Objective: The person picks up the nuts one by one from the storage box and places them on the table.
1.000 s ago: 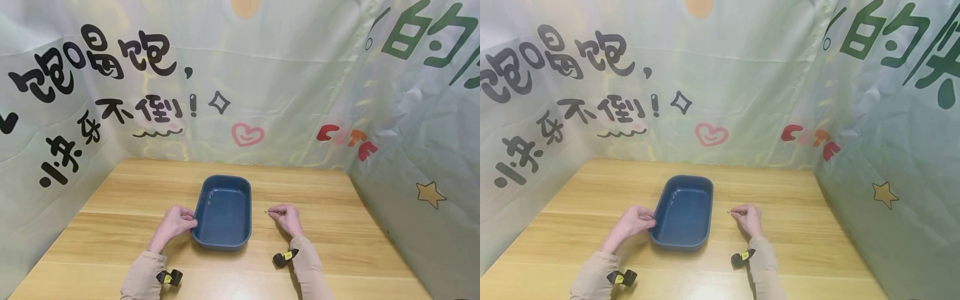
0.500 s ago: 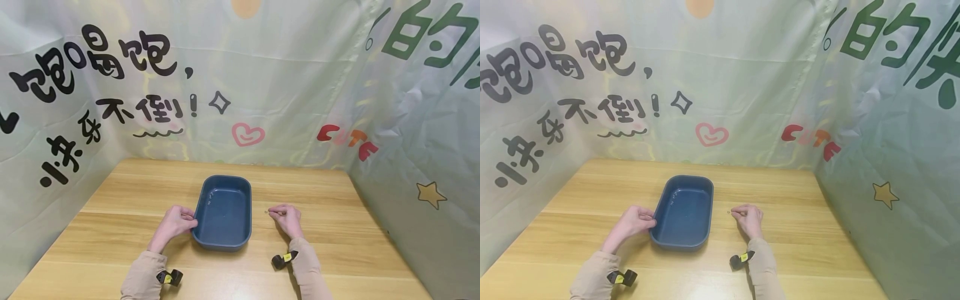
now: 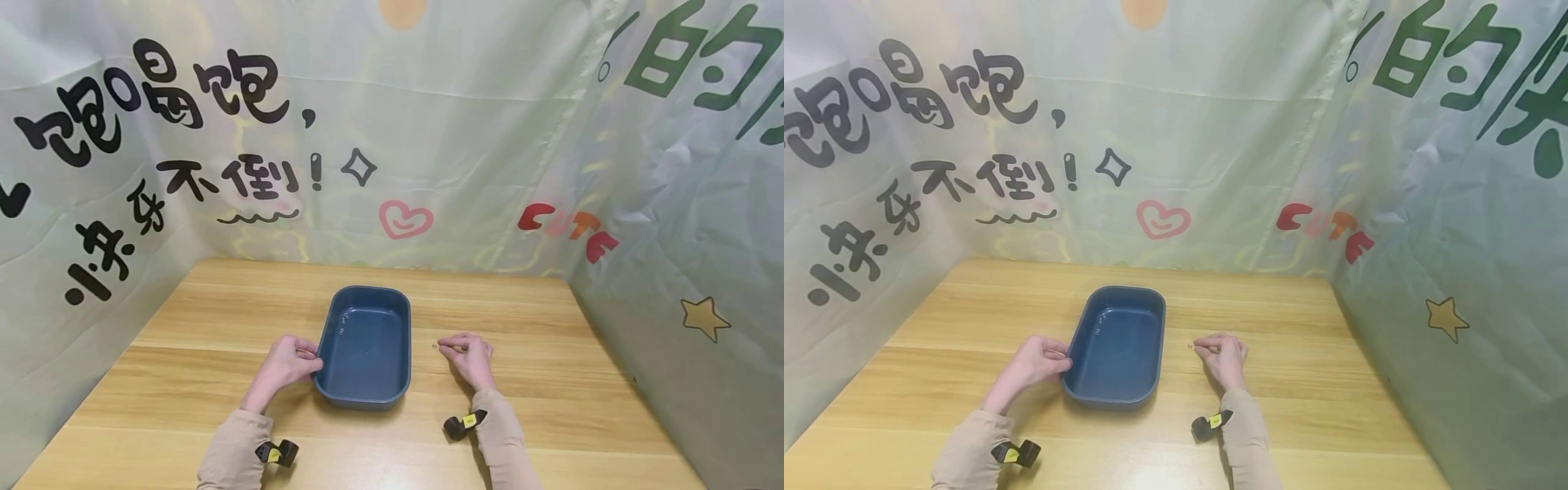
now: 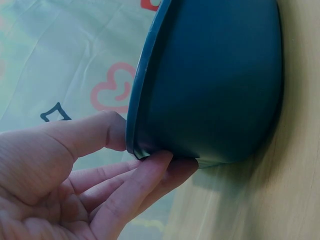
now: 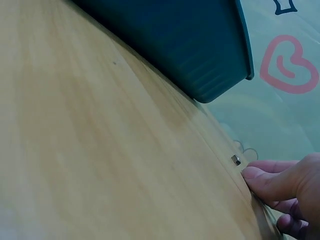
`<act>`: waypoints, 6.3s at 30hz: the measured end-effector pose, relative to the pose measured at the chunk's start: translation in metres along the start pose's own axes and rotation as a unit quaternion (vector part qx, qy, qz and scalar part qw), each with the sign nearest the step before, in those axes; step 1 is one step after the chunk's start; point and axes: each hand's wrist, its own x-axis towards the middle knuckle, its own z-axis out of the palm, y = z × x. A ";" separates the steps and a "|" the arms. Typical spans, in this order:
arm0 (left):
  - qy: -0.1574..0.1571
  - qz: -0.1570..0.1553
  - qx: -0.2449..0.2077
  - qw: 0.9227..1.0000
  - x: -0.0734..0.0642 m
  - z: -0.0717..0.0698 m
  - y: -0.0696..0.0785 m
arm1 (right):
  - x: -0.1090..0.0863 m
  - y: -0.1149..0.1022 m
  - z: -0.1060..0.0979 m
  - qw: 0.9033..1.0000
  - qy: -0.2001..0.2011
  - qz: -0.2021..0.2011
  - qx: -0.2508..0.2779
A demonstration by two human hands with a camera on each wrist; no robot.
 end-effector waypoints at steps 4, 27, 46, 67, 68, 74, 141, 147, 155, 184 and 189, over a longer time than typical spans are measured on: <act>0.000 0.001 0.003 1.000 0.000 0.000 -0.001 | -0.002 0.000 0.000 1.000 0.009 0.001 0.012; -0.008 0.003 0.010 1.000 -0.001 -0.002 0.003 | 0.022 -0.100 -0.014 0.987 -0.091 -0.125 -0.036; 0.000 0.003 0.023 1.000 0.001 -0.001 0.003 | 0.066 -0.182 0.034 0.939 -0.300 -0.105 -0.132; 0.000 0.021 0.029 0.999 0.001 -0.002 -0.001 | 0.066 -0.180 0.119 0.940 -0.271 -0.004 -0.207; 0.000 0.022 0.029 0.999 0.001 -0.002 -0.001 | 0.066 -0.179 0.121 0.940 -0.268 -0.001 -0.210; -0.002 0.021 0.029 0.999 0.001 -0.003 -0.001 | 0.064 -0.179 0.125 0.943 -0.255 0.006 -0.215; -0.004 0.028 0.015 0.999 -0.001 -0.002 0.001 | 0.063 -0.183 0.141 0.918 -0.256 -0.045 -0.300; -0.003 0.024 0.015 1.000 0.000 -0.003 0.001 | 0.065 -0.184 0.136 0.921 -0.265 -0.037 -0.283; -0.004 0.021 0.014 1.000 0.000 -0.003 0.000 | 0.064 -0.184 0.128 0.925 -0.269 -0.038 -0.264; -0.004 0.025 0.011 1.000 -0.001 -0.003 0.001 | 0.060 -0.183 0.102 0.928 -0.322 -0.022 -0.186; -0.002 0.021 0.012 1.000 0.000 -0.002 0.000 | 0.062 -0.183 0.095 0.925 -0.341 -0.016 -0.169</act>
